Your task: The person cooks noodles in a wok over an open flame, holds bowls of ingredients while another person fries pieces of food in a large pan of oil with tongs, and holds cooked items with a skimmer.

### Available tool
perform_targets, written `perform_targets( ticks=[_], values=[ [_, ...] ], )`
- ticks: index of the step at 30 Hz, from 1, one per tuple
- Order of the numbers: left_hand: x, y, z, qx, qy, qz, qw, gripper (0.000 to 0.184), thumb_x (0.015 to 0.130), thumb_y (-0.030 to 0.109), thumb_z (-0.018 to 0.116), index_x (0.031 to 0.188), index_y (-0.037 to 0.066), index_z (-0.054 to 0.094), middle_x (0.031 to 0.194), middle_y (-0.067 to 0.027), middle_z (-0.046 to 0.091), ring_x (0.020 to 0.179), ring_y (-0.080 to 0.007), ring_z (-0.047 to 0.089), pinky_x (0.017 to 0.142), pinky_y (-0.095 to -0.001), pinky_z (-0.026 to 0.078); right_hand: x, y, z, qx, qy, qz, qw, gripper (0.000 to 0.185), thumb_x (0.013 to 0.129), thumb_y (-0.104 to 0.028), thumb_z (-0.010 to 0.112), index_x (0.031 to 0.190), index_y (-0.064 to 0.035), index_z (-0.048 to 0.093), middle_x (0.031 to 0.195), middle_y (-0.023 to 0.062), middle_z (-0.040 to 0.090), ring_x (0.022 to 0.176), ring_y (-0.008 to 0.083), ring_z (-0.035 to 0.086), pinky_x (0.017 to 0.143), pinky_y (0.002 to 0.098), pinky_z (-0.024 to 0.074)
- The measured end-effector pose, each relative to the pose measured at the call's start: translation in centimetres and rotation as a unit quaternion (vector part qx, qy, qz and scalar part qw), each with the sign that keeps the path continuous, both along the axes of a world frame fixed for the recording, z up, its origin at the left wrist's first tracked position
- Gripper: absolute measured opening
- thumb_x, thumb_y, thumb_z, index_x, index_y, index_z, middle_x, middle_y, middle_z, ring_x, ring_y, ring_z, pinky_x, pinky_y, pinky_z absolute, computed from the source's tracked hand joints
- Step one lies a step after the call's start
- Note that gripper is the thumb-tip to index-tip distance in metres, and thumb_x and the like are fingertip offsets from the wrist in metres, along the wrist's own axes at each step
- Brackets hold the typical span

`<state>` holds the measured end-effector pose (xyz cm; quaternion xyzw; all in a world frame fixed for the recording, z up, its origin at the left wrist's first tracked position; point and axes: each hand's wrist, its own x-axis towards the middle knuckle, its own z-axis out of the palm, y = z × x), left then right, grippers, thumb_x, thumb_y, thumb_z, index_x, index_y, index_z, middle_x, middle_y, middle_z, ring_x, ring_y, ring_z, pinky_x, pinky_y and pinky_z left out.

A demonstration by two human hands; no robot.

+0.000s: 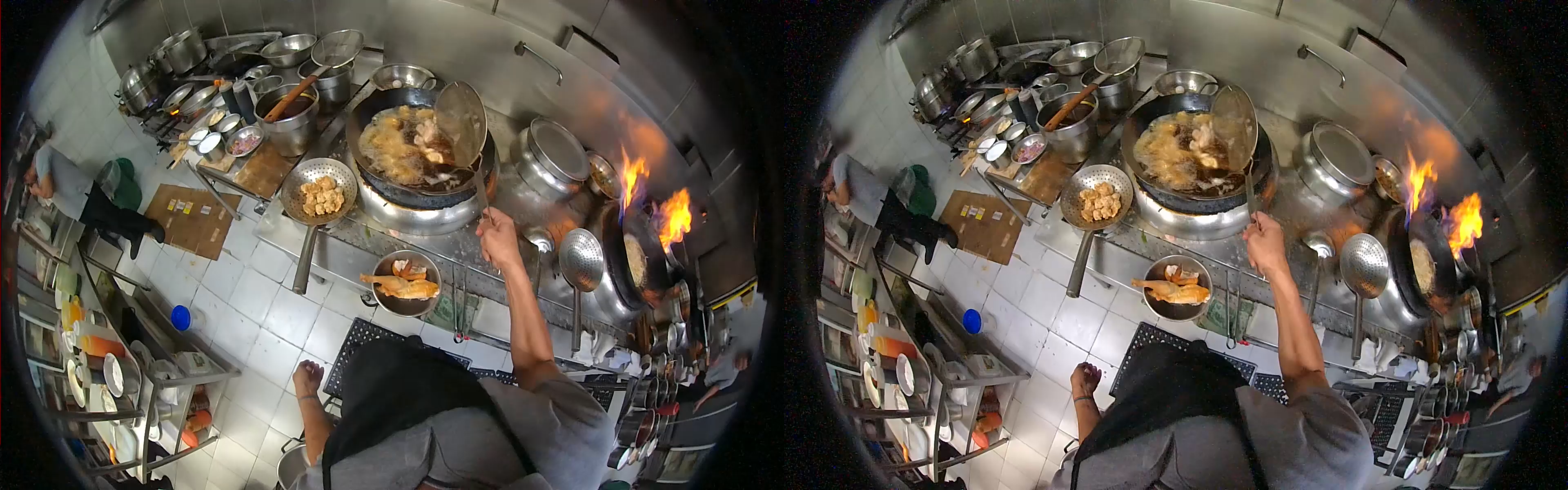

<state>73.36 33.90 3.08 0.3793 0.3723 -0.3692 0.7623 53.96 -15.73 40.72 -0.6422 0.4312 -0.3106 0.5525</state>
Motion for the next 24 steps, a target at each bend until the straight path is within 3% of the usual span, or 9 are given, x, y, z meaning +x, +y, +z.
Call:
perform_targets(
  ticks=[2,4,6,9,10,15,19,20,24],
  values=[
    [0.0,0.4,0.1,-0.012,0.0,0.005,1.0,0.005,0.088,0.006,0.052,0.083,0.005,0.051,0.07,-0.0058,0.051,0.063,-0.0201,0.049,0.066,-0.0407,0.044,-0.3,-1.4,-1.6,-0.267,0.024,0.024,0.963,0.018,0.095,-0.007,0.047,0.11,-0.0015,0.056,0.072,0.003,0.053,0.038,0.0085,0.041,0.03,0.0263,0.0279],
    [-0.1,0.7,0.2,-0.024,0.001,0.021,0.999,0.005,0.089,0.006,0.051,0.084,0.004,0.051,0.07,-0.0059,0.051,0.062,-0.0204,0.048,0.065,-0.0408,0.043,-0.5,-2.1,-1.9,-0.309,0.031,0.041,0.95,0.02,0.095,-0.008,0.046,0.112,-0.0015,0.056,0.071,0.0022,0.052,0.037,0.0083,0.04,0.03,0.0255,0.0277],
    [-0.4,1.2,0.3,-0.021,0.002,0.024,1.0,0.005,0.089,0.006,0.05,0.084,0.004,0.051,0.071,-0.006,0.05,0.063,-0.0206,0.048,0.065,-0.0409,0.043,-0.5,0.7,2.4,-0.125,0.025,0.043,0.991,0.027,0.094,-0.008,0.047,0.118,-0.0009,0.056,0.071,0.0032,0.053,0.037,0.0091,0.041,0.03,0.026,0.0283],
    [-0.3,1.0,0.1,0.001,0.009,0.03,1.0,0.006,0.089,0.006,0.05,0.084,0.004,0.051,0.072,-0.0061,0.05,0.064,-0.0208,0.048,0.066,-0.0411,0.043,0.9,2.2,4.3,-0.011,0.03,0.083,0.996,0.035,0.092,-0.008,0.048,0.126,-0.0016,0.055,0.071,0.0044,0.054,0.037,0.0096,0.043,0.029,0.0273,0.0293],
    [-0.2,0.8,0.0,0.01,0.013,0.032,0.999,0.006,0.089,0.006,0.05,0.084,0.004,0.051,0.072,-0.0061,0.05,0.065,-0.0208,0.048,0.066,-0.0412,0.044,2.2,2.4,4.6,-0.008,0.08,0.11,0.991,0.037,0.092,-0.007,0.048,0.127,0.0006,0.053,0.073,0.0053,0.055,0.037,0.0097,0.042,0.03,0.0284,0.0301],
    [1.2,0.0,0.1,-0.012,-0.005,-0.016,1.0,0.008,0.09,0.009,0.05,0.084,0.004,0.052,0.073,-0.006,0.05,0.068,-0.0209,0.05,0.07,-0.0414,0.045,7.9,0.1,-0.9,-0.003,0.011,0.118,0.993,0.029,0.086,-0.004,0.051,0.113,0.0028,0.059,0.064,0.0075,0.055,0.035,0.0138,0.043,0.031,0.0325,0.0309],
    [1.1,-1.0,1.6,0.035,-0.03,0.041,0.998,0.008,0.09,0.01,0.051,0.083,0.005,0.053,0.071,-0.0049,0.05,0.069,-0.0211,0.052,0.07,-0.0415,0.045,4.7,0.1,-1.2,-0.22,0.047,0.088,0.97,0.029,0.083,-0.003,0.053,0.11,0.0051,0.061,0.062,0.011,0.056,0.033,0.0179,0.042,0.033,0.0366,0.0326],
    [0.9,-1.0,2.1,0.038,-0.02,0.042,0.998,0.007,0.089,0.009,0.052,0.082,0.006,0.053,0.069,-0.0042,0.049,0.068,-0.0211,0.051,0.07,-0.0422,0.045,4.1,0.1,-1.0,-0.207,0.084,0.086,0.971,0.029,0.083,-0.004,0.053,0.109,0.0042,0.062,0.061,0.0146,0.054,0.041,0.0217,0.05,0.042,0.0394,0.039],
    [0.1,0.4,1.5,-0.004,-0.027,0.006,1.0,0.006,0.087,0.007,0.052,0.081,0.006,0.052,0.069,-0.0042,0.048,0.067,-0.0213,0.051,0.07,-0.0436,0.045,6.7,-1.3,-0.2,0.015,0.159,0.125,0.979,0.022,0.082,-0.004,0.051,0.101,0.0016,0.061,0.066,0.0217,0.053,0.065,0.029,0.06,0.061,0.0424,0.0449]
  ],
)
